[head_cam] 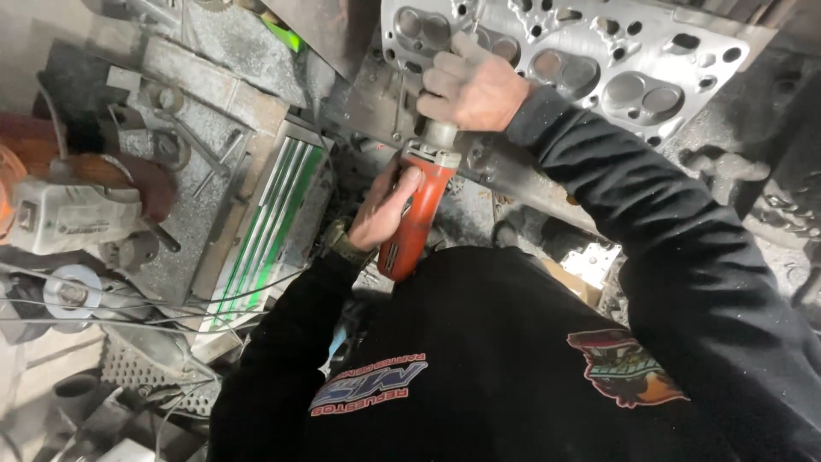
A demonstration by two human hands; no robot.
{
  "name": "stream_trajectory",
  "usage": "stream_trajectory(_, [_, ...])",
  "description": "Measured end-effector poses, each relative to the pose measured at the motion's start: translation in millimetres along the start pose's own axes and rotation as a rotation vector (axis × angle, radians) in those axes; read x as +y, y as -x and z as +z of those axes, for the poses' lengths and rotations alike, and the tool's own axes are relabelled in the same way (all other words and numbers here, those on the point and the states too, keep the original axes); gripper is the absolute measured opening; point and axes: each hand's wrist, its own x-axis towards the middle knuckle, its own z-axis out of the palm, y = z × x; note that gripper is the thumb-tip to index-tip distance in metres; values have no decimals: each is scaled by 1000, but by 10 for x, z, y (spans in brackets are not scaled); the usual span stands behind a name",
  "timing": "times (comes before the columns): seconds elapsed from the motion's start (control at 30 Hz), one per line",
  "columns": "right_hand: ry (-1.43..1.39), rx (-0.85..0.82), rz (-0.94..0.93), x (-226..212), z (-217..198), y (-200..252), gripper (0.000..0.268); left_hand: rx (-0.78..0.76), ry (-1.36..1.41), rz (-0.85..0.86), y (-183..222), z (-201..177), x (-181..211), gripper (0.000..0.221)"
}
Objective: Grinding and cleaning the surface of an engine cylinder head using a power die grinder.
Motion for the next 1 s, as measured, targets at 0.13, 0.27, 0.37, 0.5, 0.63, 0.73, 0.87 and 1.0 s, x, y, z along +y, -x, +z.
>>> stream_trajectory(0.13, [8, 24, 10, 16, 24, 20, 15, -38, -82, -35, -37, -74, 158, 53])
stream_trajectory(0.27, [-6, -21, 26, -3, -7, -9, 15, -53, -131, 11, -34, -120, 216, 60])
stream_trajectory(0.37, [-2, -17, 33, 23, -5, -6, 16, -65, -153, 27, -72, -137, 228, 62])
stream_trajectory(0.5, [-2, 6, 9, 16, 27, 26, 18, -99, -110, 7, -35, -119, 229, 61])
stream_trajectory(0.63, [-6, 1, 8, 24, -9, 10, 16, -90, -146, 63, -59, -121, 195, 59])
stream_trajectory(0.73, [4, 7, 26, 16, -1, 15, 14, -77, -161, 48, -25, -73, 204, 55])
stream_trajectory(0.87, [-11, 1, -7, 36, -29, 7, 14, -27, -98, 47, 12, 39, 128, 47])
stream_trajectory(1.0, [1, -33, -43, 42, 6, 48, 13, 30, -13, 38, 71, 147, 125, 42])
